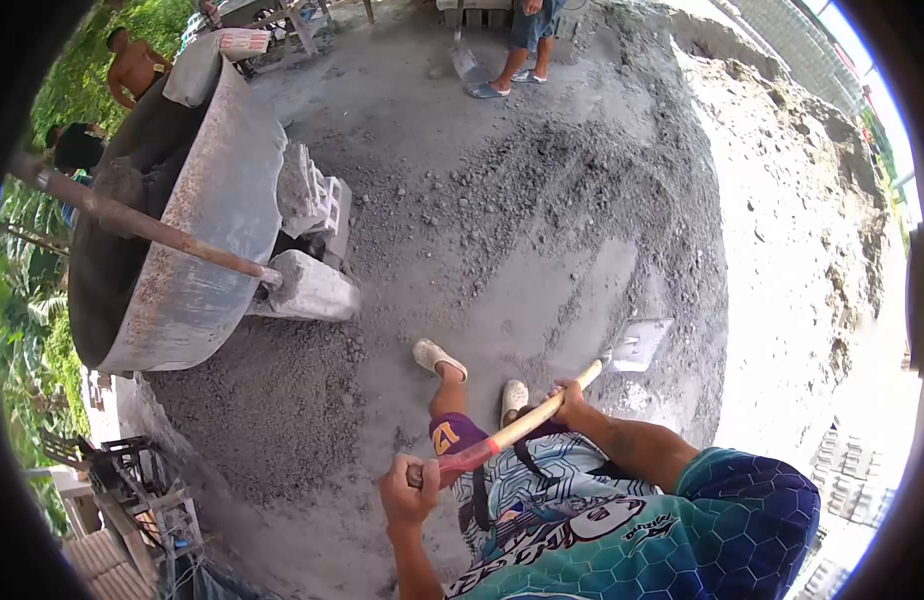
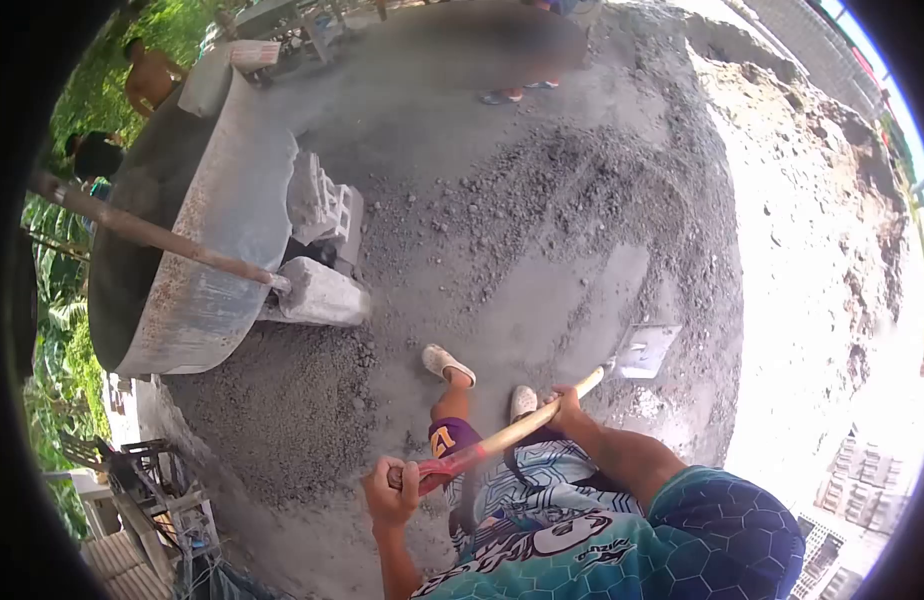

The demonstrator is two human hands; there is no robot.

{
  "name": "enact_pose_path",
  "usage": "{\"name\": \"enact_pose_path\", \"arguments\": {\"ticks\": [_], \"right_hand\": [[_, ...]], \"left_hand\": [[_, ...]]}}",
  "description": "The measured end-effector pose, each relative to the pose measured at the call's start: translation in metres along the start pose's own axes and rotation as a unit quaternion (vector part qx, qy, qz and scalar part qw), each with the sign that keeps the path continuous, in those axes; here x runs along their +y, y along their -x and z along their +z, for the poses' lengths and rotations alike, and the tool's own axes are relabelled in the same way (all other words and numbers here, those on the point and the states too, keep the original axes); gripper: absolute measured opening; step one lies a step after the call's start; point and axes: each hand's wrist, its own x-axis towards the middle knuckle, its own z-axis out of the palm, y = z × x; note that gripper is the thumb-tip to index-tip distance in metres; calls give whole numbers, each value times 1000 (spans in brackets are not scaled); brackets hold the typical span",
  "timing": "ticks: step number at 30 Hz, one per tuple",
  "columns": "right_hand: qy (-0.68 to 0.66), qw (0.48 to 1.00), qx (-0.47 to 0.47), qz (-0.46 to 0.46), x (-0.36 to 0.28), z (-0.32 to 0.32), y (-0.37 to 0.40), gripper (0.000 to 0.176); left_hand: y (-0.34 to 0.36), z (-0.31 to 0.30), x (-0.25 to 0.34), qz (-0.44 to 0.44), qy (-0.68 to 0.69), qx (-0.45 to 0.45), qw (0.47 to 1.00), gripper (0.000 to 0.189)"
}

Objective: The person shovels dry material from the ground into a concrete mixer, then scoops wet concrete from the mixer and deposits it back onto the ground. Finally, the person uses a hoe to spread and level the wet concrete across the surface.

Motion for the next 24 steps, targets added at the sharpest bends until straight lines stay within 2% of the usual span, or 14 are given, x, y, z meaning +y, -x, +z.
{"name": "enact_pose_path", "arguments": {"ticks": [2, 6, 8, 9, 10, 11, 12, 13, 14, 17, 19, 20, 21, 24], "right_hand": [[-72, 997, 0, 21, -3, -38, -24, 23], [-98, 995, 25, -23, 11, -1, 3, 21], [-60, 998, 16, -18, 32, 25, -3, 20], [-9, 1000, -5, -12, 43, 46, -9, 20], [20, 997, 79, -5, 56, 75, -11, 17], [20, 996, 86, -3, 73, 98, -26, 17], [93, 993, 70, -22, 87, 119, -50, 19], [166, 984, 58, -37, 105, 139, -64, 21], [180, 981, 56, -43, 123, 160, -81, 19], [263, 963, 13, -52, 194, 250, -103, 20], [297, 953, -10, 52, 247, 300, -99, 22], [306, 948, -22, 83, 290, 293, -142, 21], [373, 923, -32, 95, 313, 309, -147, 19], [470, 879, 15, 86, 409, 307, -189, 28]], "left_hand": [[-21, 13, 13, 64, 8, -27, 998, 28], [-69, 11, -31, 74, 11, -70, 995, 27], [-75, -3, -90, -185, 178, -91, 962, 26], [-77, -9, -115, -187, 177, -98, 961, 26], [-76, -19, -141, -276, 225, -63, 932, 27], [-82, -27, -162, -362, 271, -26, 892, 27], [-94, -31, -172, -368, 271, -29, 889, 27], [-101, -35, -178, -404, 242, 19, 882, 27], [-107, -38, -183, -441, 211, 68, 870, 26], [-137, -47, -212, -453, 234, 104, 854, 22], [-153, -63, -237, -515, 181, 137, 827, 24], [-158, -72, -249, -562, 131, 167, 800, 26], [-160, -83, -259, -581, 92, 188, 787, 28], [-166, -115, -296, -618, -2, 235, 750, 31]]}}
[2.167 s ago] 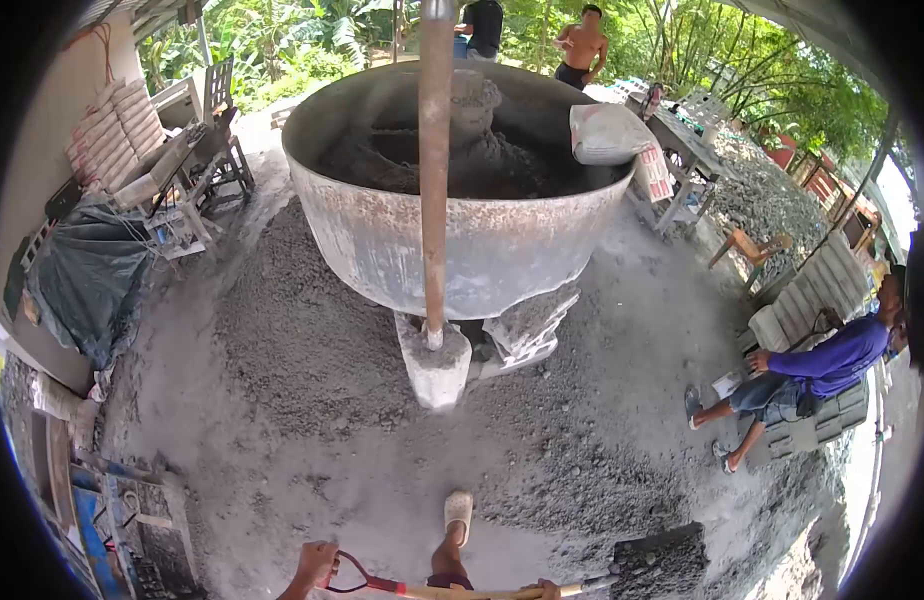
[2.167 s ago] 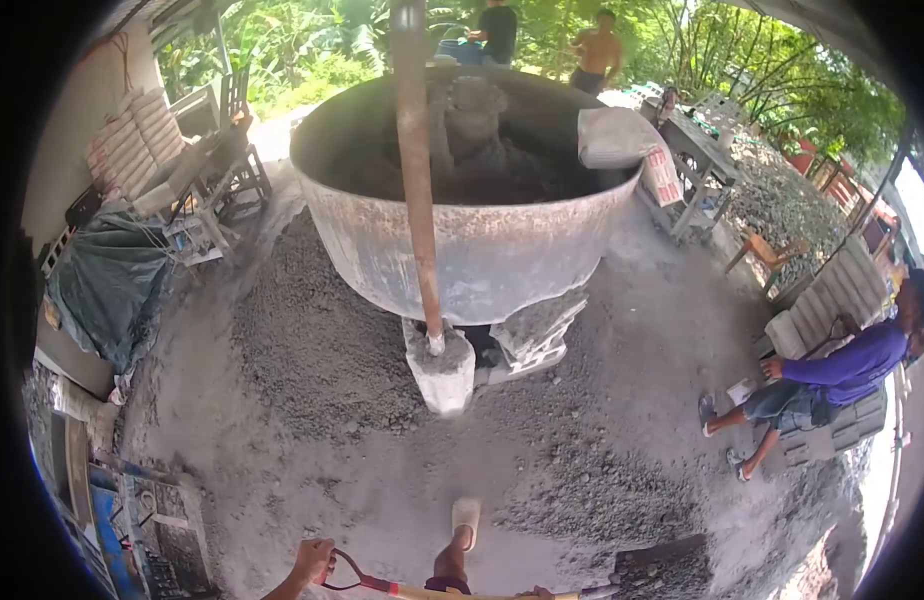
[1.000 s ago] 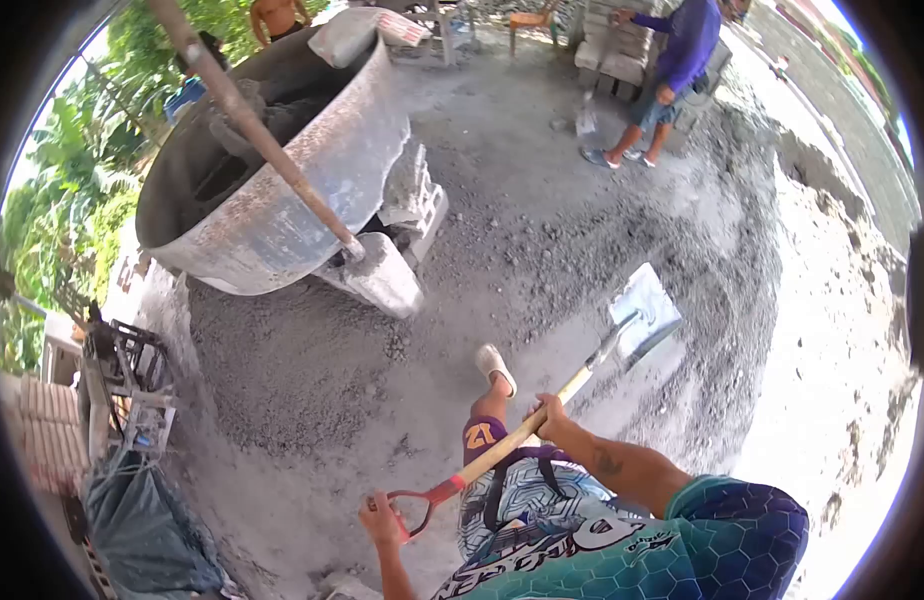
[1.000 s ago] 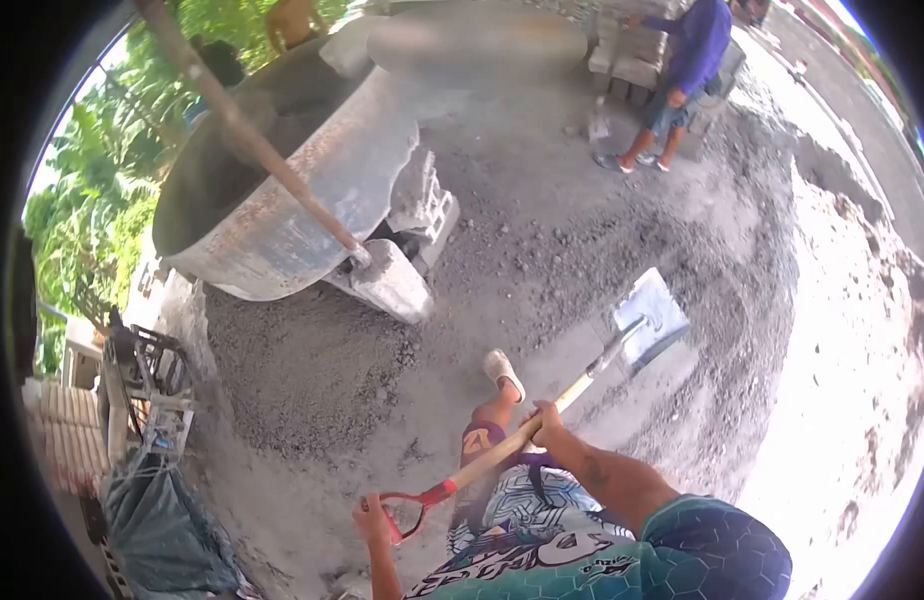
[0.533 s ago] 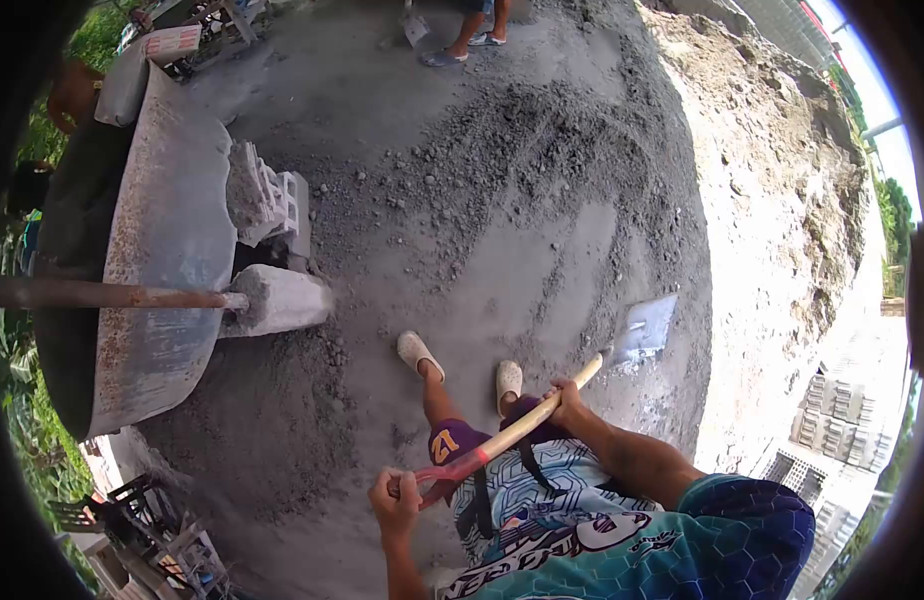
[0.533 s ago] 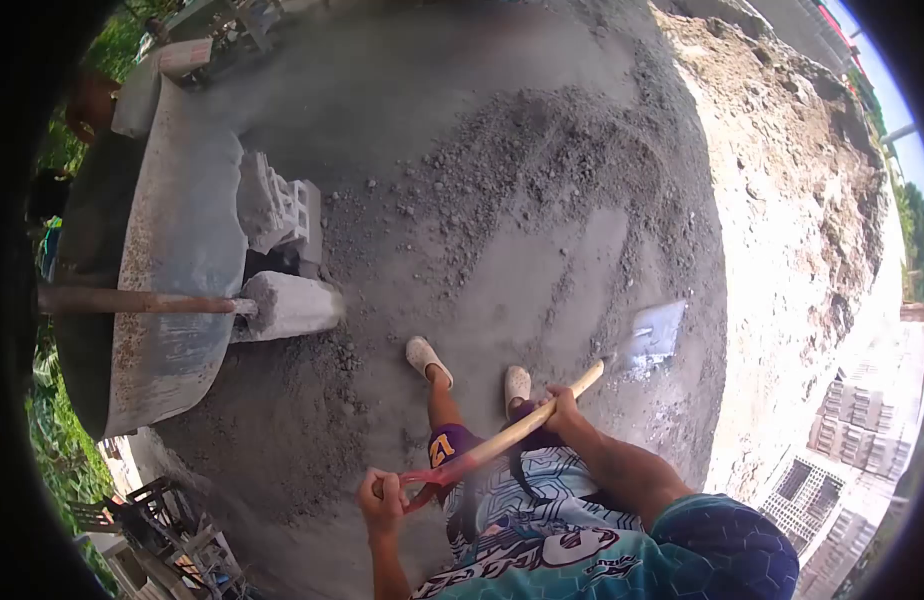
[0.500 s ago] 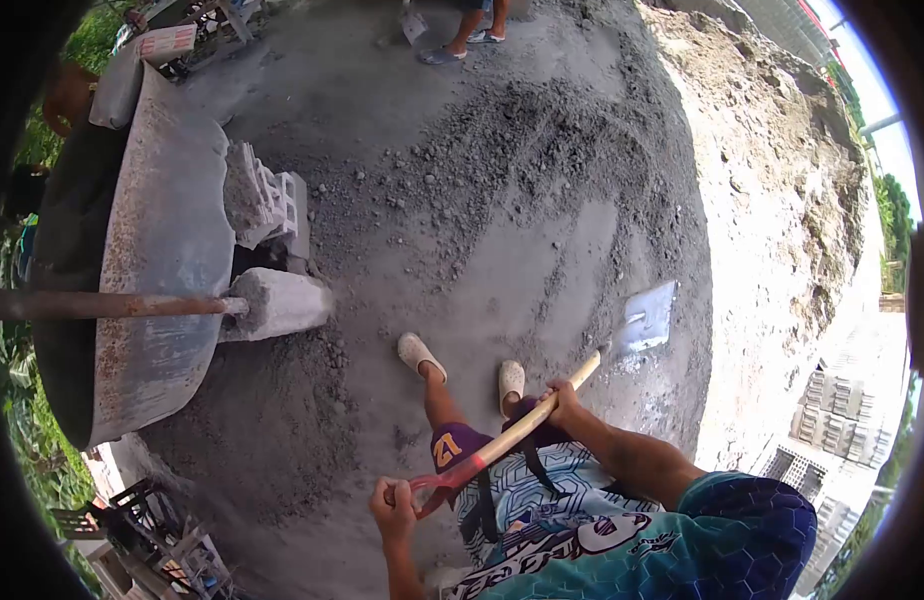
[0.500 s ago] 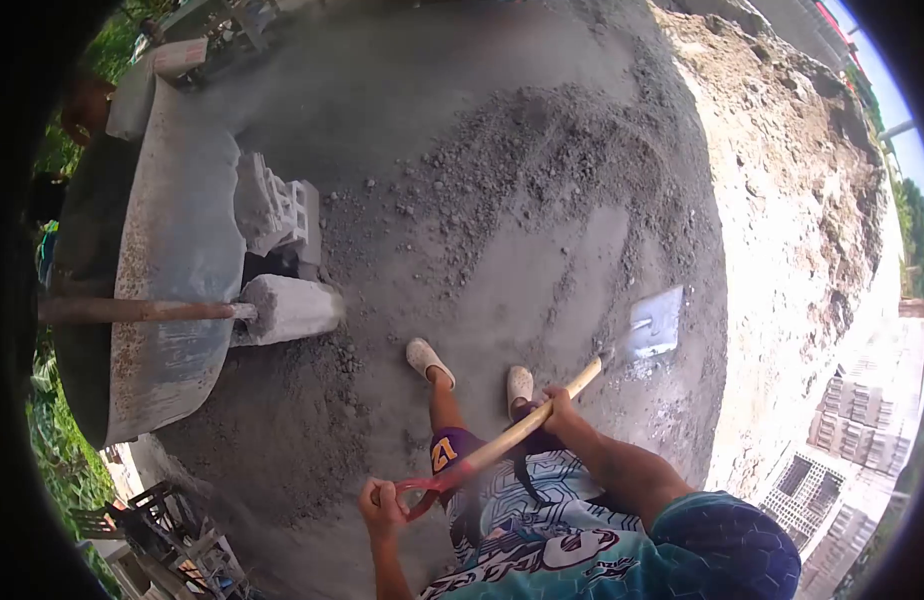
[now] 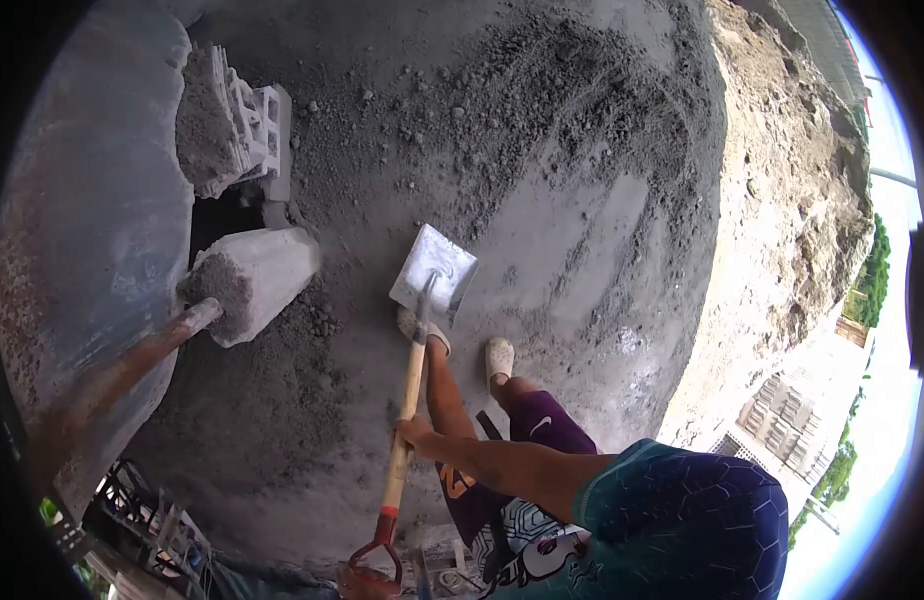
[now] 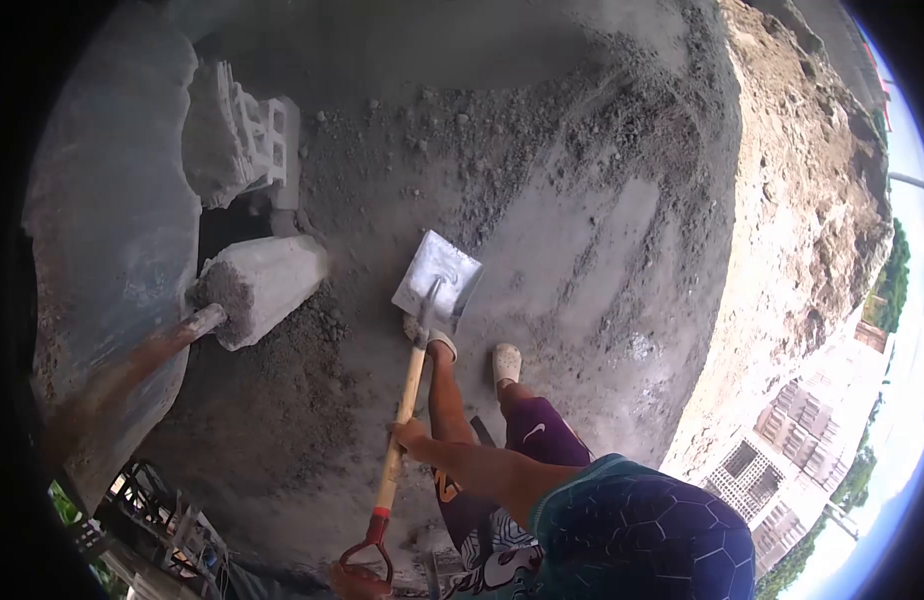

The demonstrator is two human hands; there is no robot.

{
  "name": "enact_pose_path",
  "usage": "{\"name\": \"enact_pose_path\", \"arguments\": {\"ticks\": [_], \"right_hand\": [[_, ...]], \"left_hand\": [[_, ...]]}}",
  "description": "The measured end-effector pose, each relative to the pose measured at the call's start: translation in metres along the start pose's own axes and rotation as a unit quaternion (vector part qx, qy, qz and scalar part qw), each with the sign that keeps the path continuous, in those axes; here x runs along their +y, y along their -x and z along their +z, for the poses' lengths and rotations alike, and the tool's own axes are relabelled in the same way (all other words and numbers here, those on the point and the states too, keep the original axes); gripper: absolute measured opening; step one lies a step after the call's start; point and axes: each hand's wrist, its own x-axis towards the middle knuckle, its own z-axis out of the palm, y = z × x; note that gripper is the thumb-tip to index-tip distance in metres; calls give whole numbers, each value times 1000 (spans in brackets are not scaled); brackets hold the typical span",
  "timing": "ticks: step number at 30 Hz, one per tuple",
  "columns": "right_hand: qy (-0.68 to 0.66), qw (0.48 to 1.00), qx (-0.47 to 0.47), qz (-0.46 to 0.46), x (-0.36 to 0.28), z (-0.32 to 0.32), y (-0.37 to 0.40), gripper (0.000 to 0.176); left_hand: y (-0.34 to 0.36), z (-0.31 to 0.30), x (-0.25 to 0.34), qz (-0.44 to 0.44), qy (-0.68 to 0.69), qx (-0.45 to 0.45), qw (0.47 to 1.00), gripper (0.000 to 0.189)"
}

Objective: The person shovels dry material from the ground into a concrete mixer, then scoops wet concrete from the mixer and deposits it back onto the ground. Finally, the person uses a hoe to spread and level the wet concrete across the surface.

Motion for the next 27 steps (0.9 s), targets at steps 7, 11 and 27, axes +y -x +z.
{"name": "enact_pose_path", "arguments": {"ticks": [7, 11, 27], "right_hand": [[-49, 996, -54, 60, -100, 1, -40, 27], [74, 991, 85, -68, -283, -103, -35, 23], [65, 975, 121, -173, -808, -495, -185, 37]], "left_hand": [[-64, 47, 35, -47, 70, -67, 994, 35], [48, 201, 153, -36, 173, -266, 948, 38], [309, 769, 337, -179, 106, -282, 937, 33]]}}
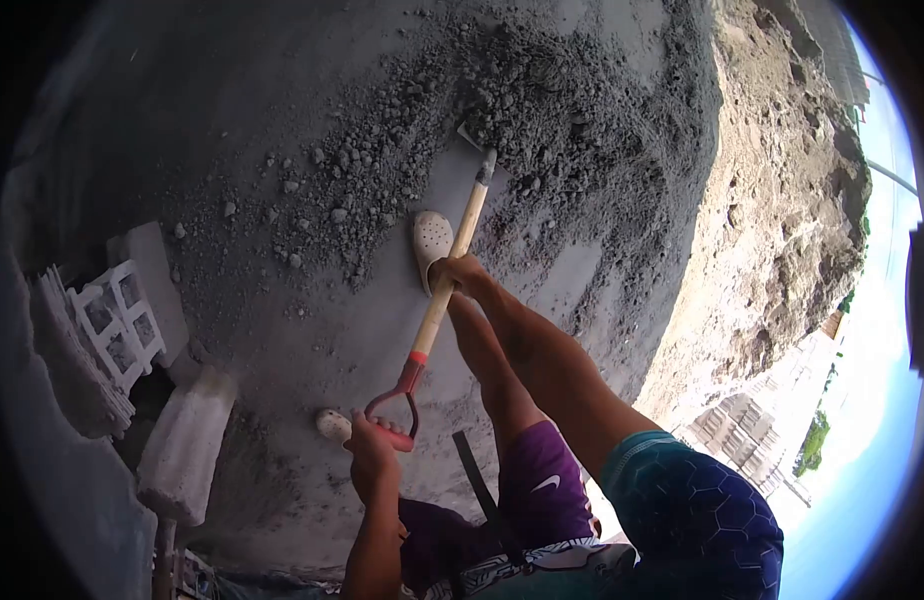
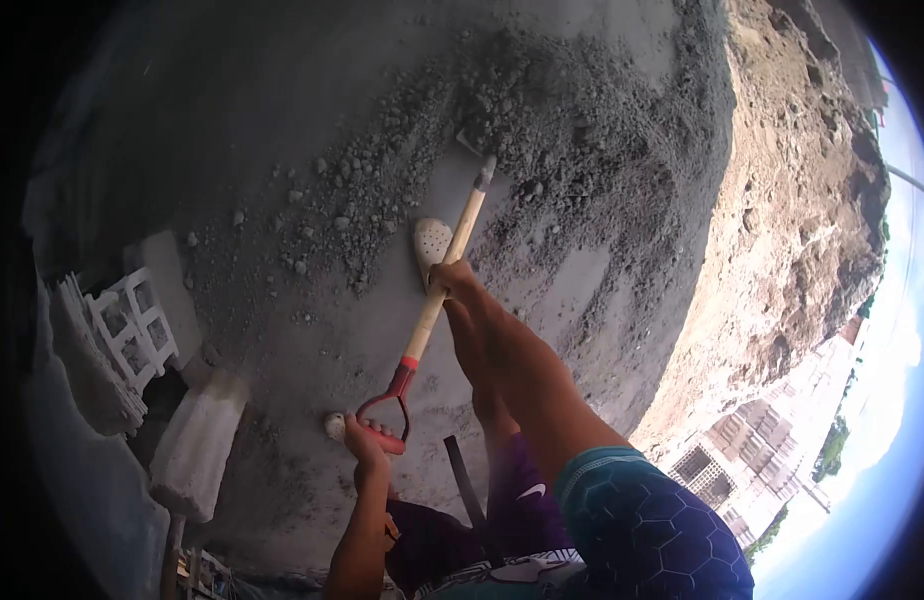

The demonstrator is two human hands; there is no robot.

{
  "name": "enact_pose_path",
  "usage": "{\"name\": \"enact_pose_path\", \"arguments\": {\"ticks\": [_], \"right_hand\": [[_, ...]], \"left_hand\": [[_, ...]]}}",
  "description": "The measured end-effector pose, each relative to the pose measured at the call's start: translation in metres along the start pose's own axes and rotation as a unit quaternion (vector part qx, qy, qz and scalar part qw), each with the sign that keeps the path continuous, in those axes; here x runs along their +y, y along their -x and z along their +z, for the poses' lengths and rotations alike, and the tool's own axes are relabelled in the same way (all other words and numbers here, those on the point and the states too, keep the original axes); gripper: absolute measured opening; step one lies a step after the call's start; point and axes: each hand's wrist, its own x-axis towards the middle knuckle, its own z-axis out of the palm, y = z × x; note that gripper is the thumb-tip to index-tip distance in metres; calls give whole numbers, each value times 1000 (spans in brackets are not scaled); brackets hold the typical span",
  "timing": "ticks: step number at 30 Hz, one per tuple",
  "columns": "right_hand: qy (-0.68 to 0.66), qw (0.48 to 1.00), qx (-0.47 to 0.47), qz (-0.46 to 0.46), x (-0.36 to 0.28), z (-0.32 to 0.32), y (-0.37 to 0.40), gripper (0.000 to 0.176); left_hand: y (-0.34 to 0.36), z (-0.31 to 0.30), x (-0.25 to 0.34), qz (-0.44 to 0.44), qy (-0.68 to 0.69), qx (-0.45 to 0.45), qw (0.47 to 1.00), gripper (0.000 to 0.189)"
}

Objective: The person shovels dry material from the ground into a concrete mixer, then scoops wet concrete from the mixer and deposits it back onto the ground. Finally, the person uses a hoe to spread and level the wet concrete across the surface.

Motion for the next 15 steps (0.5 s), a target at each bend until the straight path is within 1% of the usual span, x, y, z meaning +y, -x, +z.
{"name": "enact_pose_path", "arguments": {"ticks": [1, 2, 3, 4, 5, 6, 7, 8, 9, 10, 12, 13, 15], "right_hand": [[-52, 997, -47, 29, 9, 10, -14, 43], [-104, 988, -93, 62, 18, 14, -34, 50], [-103, 988, -93, 74, 6, 14, -42, 50], [-116, 983, -96, 108, -19, 14, -41, 54], [-128, 976, -98, 144, -36, 11, -52, 57], [-166, 975, -70, 129, -38, 5, -78, 60], [-312, 941, -129, 37, -7, -5, -140, 52], [-360, 928, -72, 66, -45, -11, -146, 39], [-386, 919, -19, 77, -71, -22, -154, 28], [-380, 915, -72, 112, -81, -43, -172, 26], [-359, 918, -80, 146, -82, -44, -173, 19], [-361, 917, -85, 145, -79, -45, -159, 19], [-385, 914, -78, 101, -91, -40, -131, 18]], "left_hand": [[-35, 0, 4, 13, -13, 16, 1000, 35], [-96, -8, -1, 54, 2, 60, 997, 37], [-147, -15, -10, 93, 14, 107, 990, 39], [-156, -3, 1, 104, -3, 158, 982, 39], [-153, 10, 13, 114, -22, 208, 971, 40], [-141, 9, 13, 105, -33, 222, 969, 40], [-125, 8, 19, 91, 5, 211, 973, 39], [-115, 14, 28, 85, 49, 195, 976, 39], [-101, 23, 34, 88, 46, 200, 975, 39], [-80, 33, 38, 113, 33, 205, 972, 38], [-37, 39, 42, 161, 10, 212, 964, 36], [-38, 31, 44, 186, -27, 206, 960, 35], [-24, 24, 53, 223, -26, 203, 953, 34]]}}
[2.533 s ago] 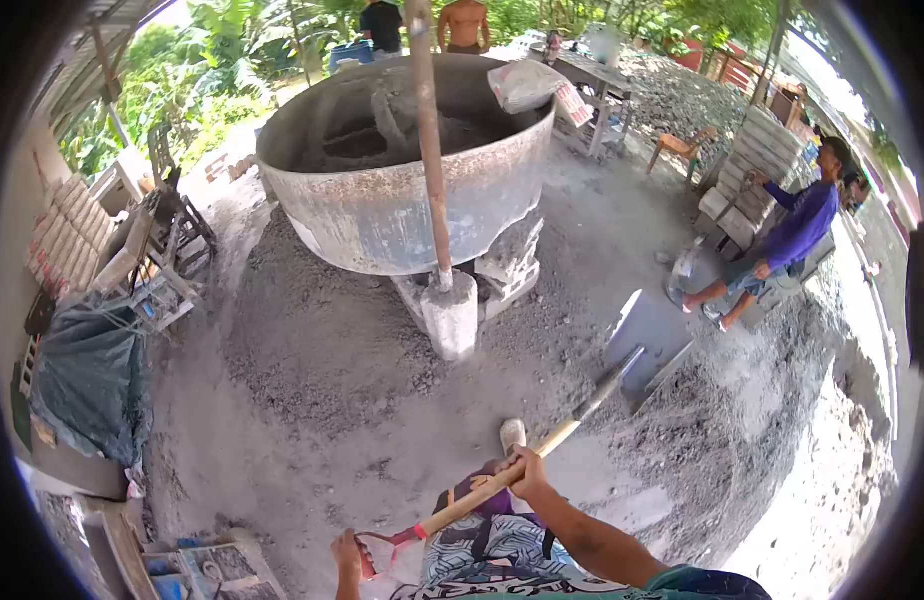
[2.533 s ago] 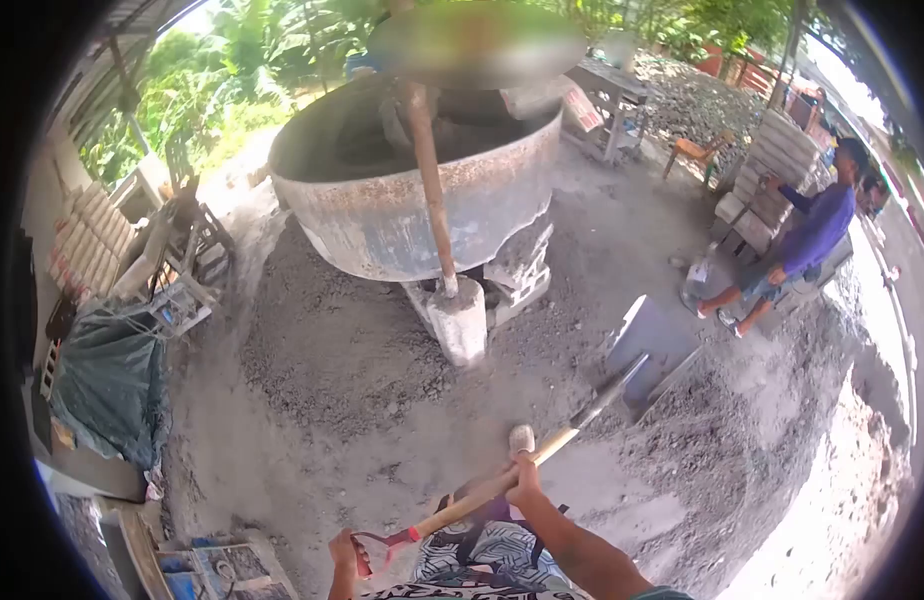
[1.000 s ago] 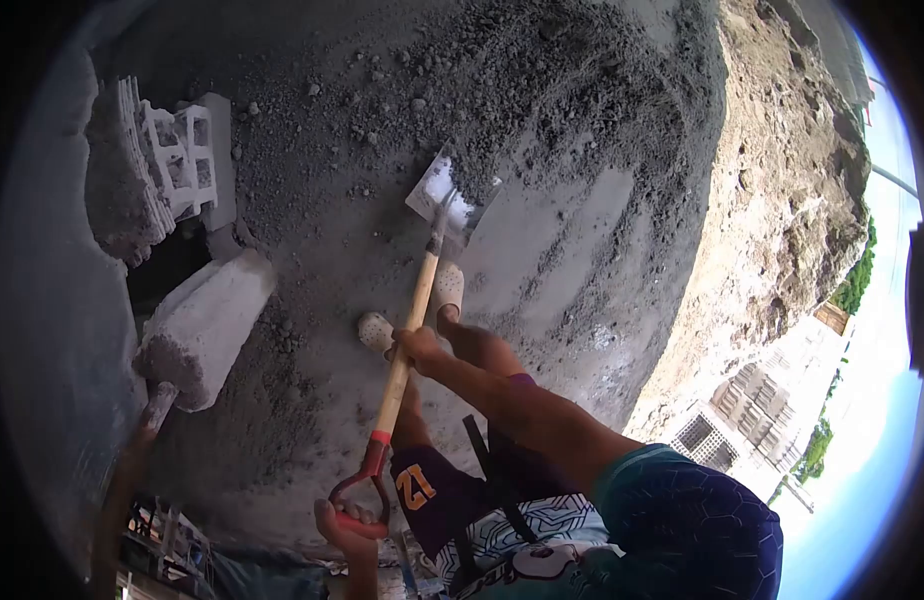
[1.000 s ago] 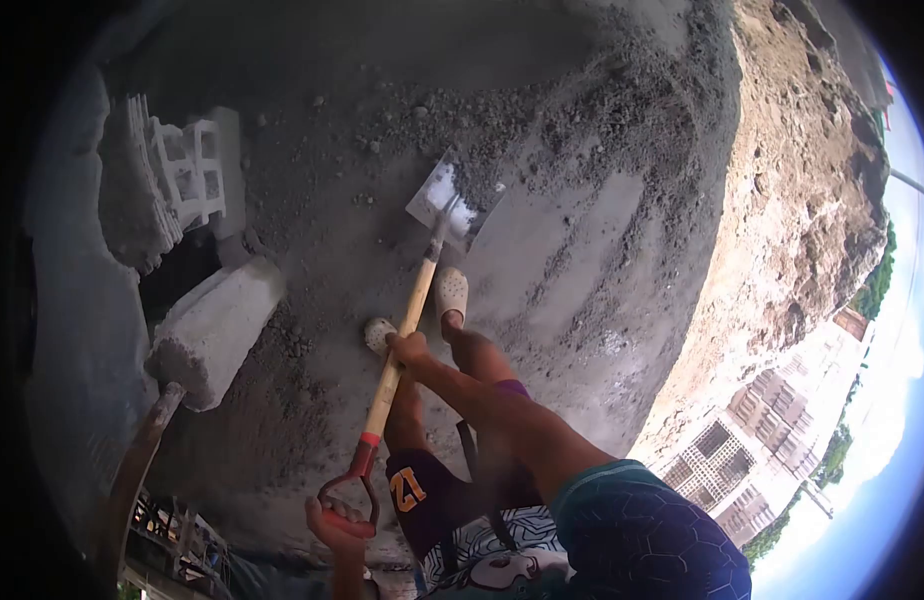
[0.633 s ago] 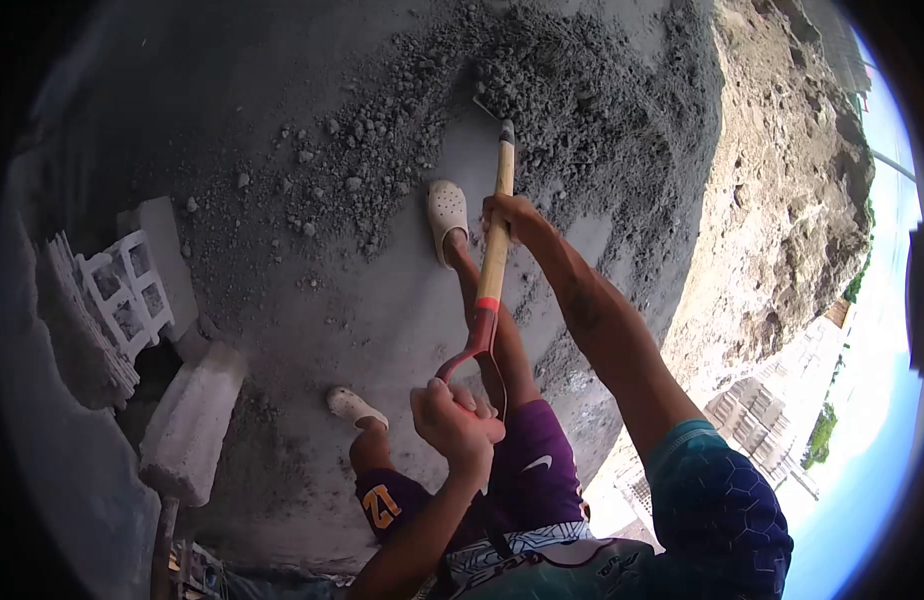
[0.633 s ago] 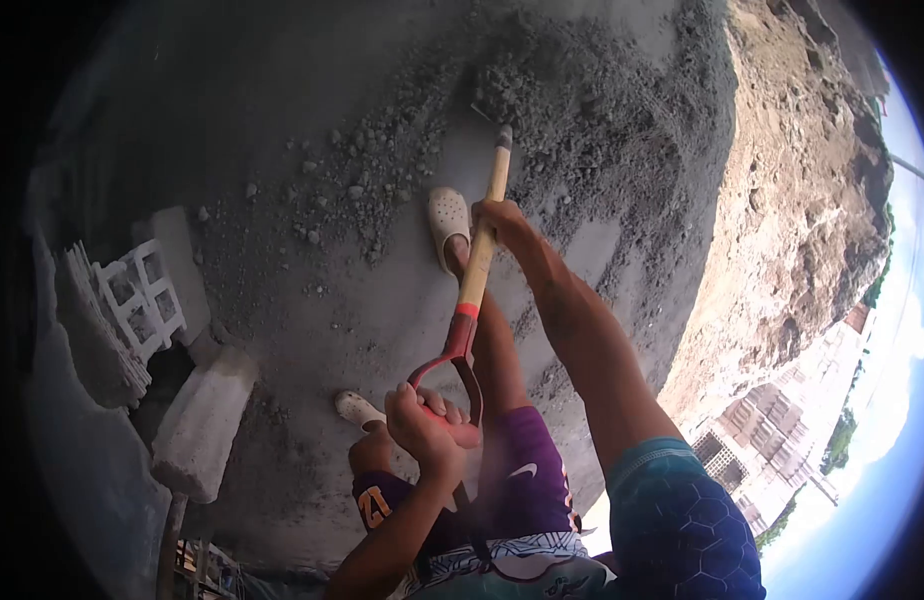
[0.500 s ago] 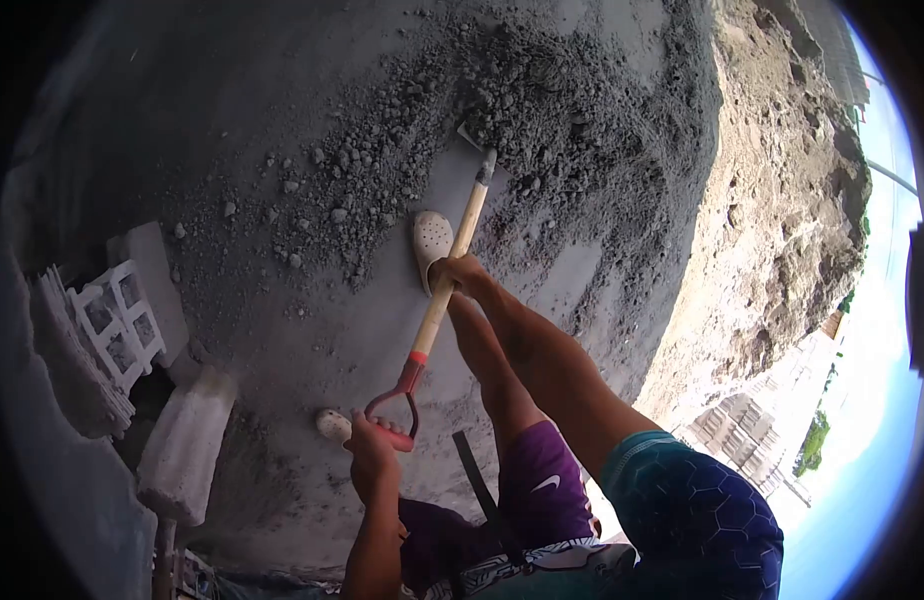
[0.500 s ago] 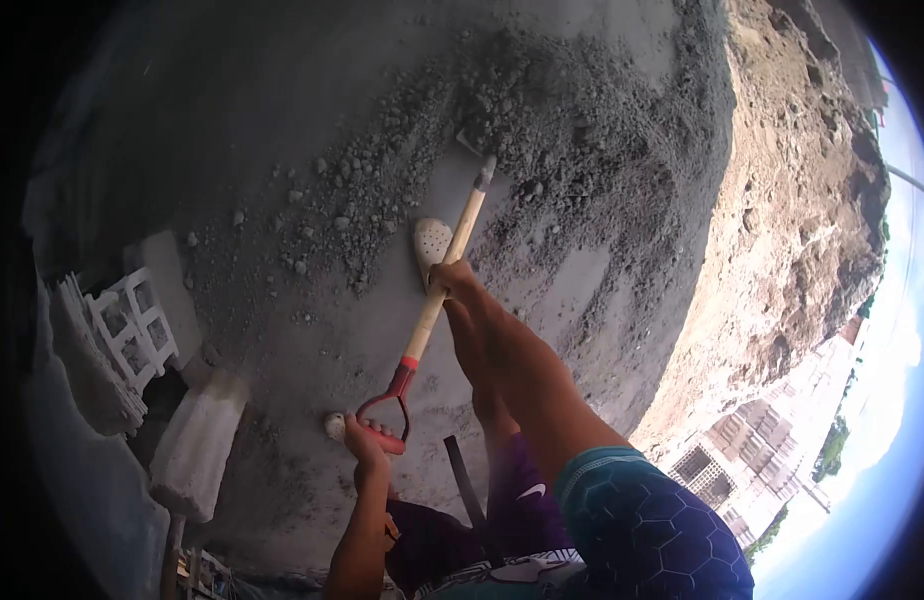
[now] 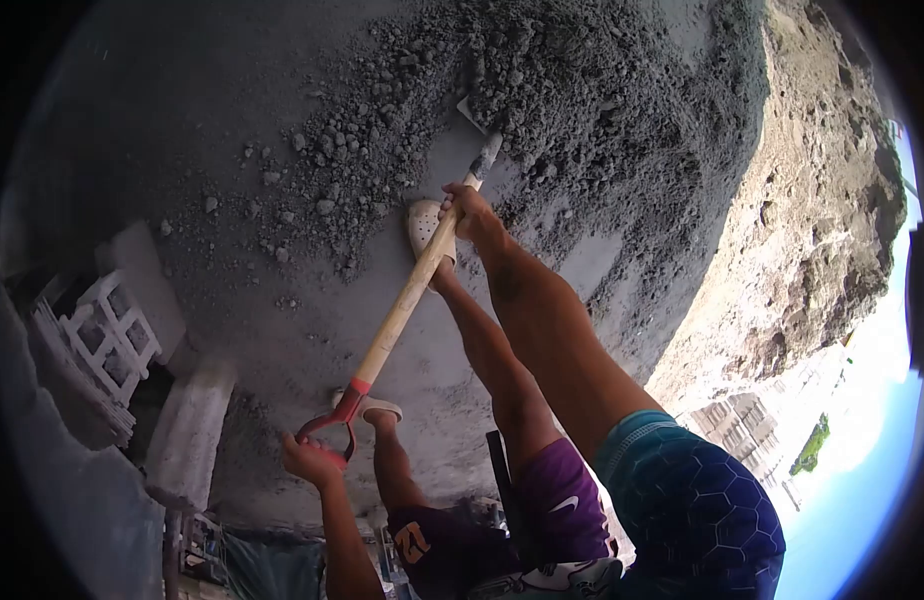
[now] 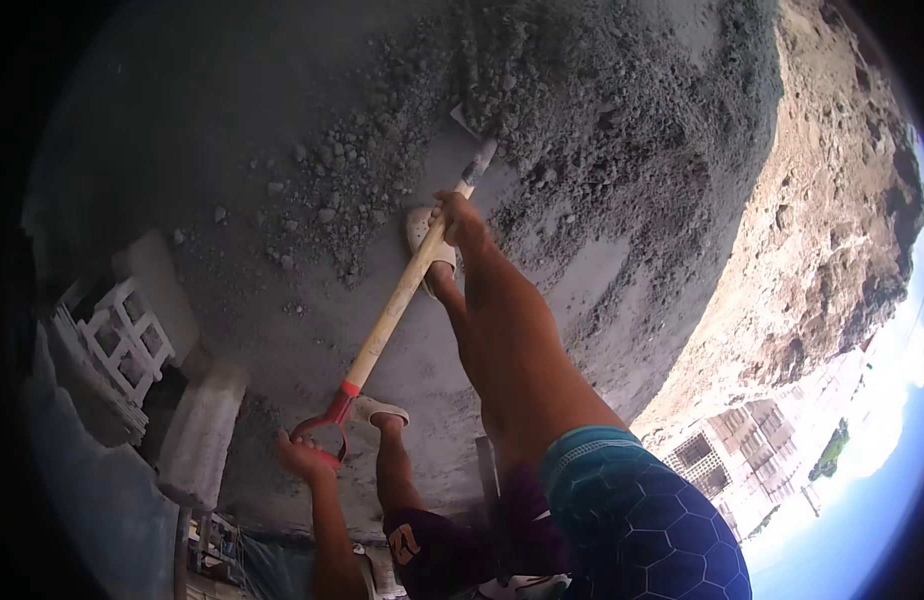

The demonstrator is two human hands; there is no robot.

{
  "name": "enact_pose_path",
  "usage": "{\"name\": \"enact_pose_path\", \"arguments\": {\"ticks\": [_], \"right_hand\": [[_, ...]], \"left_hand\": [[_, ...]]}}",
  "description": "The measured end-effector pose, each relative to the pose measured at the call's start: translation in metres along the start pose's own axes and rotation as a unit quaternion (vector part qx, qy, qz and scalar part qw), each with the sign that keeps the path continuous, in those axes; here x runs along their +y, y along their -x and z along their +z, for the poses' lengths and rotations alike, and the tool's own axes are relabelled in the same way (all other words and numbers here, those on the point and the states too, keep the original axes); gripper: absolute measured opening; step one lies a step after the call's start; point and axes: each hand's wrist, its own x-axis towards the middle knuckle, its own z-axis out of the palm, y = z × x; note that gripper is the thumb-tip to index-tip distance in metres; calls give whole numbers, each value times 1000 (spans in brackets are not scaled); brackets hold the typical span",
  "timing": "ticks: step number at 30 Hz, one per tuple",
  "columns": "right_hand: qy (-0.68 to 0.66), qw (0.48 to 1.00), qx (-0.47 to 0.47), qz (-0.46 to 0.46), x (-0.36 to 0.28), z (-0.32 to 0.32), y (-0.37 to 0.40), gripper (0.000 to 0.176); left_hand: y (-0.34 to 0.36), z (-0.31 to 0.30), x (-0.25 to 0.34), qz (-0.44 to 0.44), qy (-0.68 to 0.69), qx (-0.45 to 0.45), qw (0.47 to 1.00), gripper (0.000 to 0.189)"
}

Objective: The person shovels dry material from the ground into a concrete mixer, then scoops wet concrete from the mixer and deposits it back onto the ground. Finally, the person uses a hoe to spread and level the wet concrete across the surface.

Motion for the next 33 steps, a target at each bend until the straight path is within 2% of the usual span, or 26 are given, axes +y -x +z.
{"name": "enact_pose_path", "arguments": {"ticks": [2, 4, 5, 6, 7, 8, 10, 11, 13, 14, 15, 16, 17, 18, 19, 21, 22, 23, 24, 25, 27, 29, 30, 31, 33], "right_hand": [[7, 999, 23, 43, 10, 7, 38, 17], [4, 998, 30, 50, 30, 6, 78, 17], [-37, 997, 27, 62, 44, 4, 105, 19], [-58, 998, 18, 29, 62, -1, 126, 15], [-26, 995, 31, 87, 71, -6, 135, 14], [-5, 996, 34, 80, 85, -11, 153, 16], [10, 995, 75, 66, 114, -17, 202, 17], [9, 994, 93, 56, 131, -19, 234, 17], [-11, 991, 133, 29, 162, -23, 292, 16], [14, 991, 124, 53, 178, -38, 306, 16], [38, 989, 142, 15, 195, -36, 344, 16], [26, 989, 147, 21, 211, -41, 373, 17], [17, 993, 105, 40, 230, -61, 383, 16], [74, 986, 147, 36, 247, -46, 416, 14], [111, 983, 137, 46, 267, -49, 434, 13], [107, 990, 89, 36, 301, -13, 503, 10], [185, 980, 79, 0, 322, 9, 529, 10], [239, 970, 32, -15, 336, 24, 550, 11], [267, 963, 44, -11, 333, 13, 502, 18], [301, 953, 12, -20, 357, 55, 538, 18], [261, 963, -31, -58, 417, 129, 654, 18], [346, 923, -118, -120, 465, 187, 735, 18], [393, 896, -150, -145, 492, 218, 783, 17], [353, 900, -203, -156, 511, 243, 793, 16], [382, 869, -259, -178, 558, 292, 849, 18]], "left_hand": [[9, -35, 23, 31, -5, 13, 999, 34], [16, -63, 33, 43, -22, 73, 996, 34], [11, -92, 32, 41, -13, 71, 997, 34], [-3, -130, 28, 13, -31, 22, 999, 34], [-4, -153, 30, 1, -28, -4, 1000, 34], [-4, -176, 33, -11, -26, -31, 999, 34], [10, -229, 53, 19, -38, -29, 999, 33], [9, -260, 50, 18, -21, -27, 999, 33], [7, -334, 33, 35, -57, -88, 994, 32], [6, -368, 25, -11, -25, -92, 995, 32], [3, -401, 15, -55, 8, -98, 994, 31], [3, -445, -2, -54, 23, -91, 994, 31], [0, -481, -23, -55, 23, -105, 993, 31], [-3, -508, -39, -54, 31, -112, 992, 30], [-7, -532, -47, -53, 74, -86, 992, 30], [-3, -596, -58, -86, 113, -115, 983, 29], [-2, -623, -43, -104, 125, -110, 981, 29], [-6, -646, -52, -101, 189, -72, 974, 29], [-14, -673, -65, -91, 224, -77, 967, 29], [-19, -698, -83, -76, 248, -91, 962, 30], [-28, -732, -115, -73, 317, -80, 942, 32], [-22, -743, -147, -47, 417, -73, 905, 34], [-22, -739, -162, -69, 461, -70, 882, 36], [-24, -729, -175, -88, 500, -68, 859, 38], [-24, -696, -200, -130, 568, -138, 801, 41]]}}
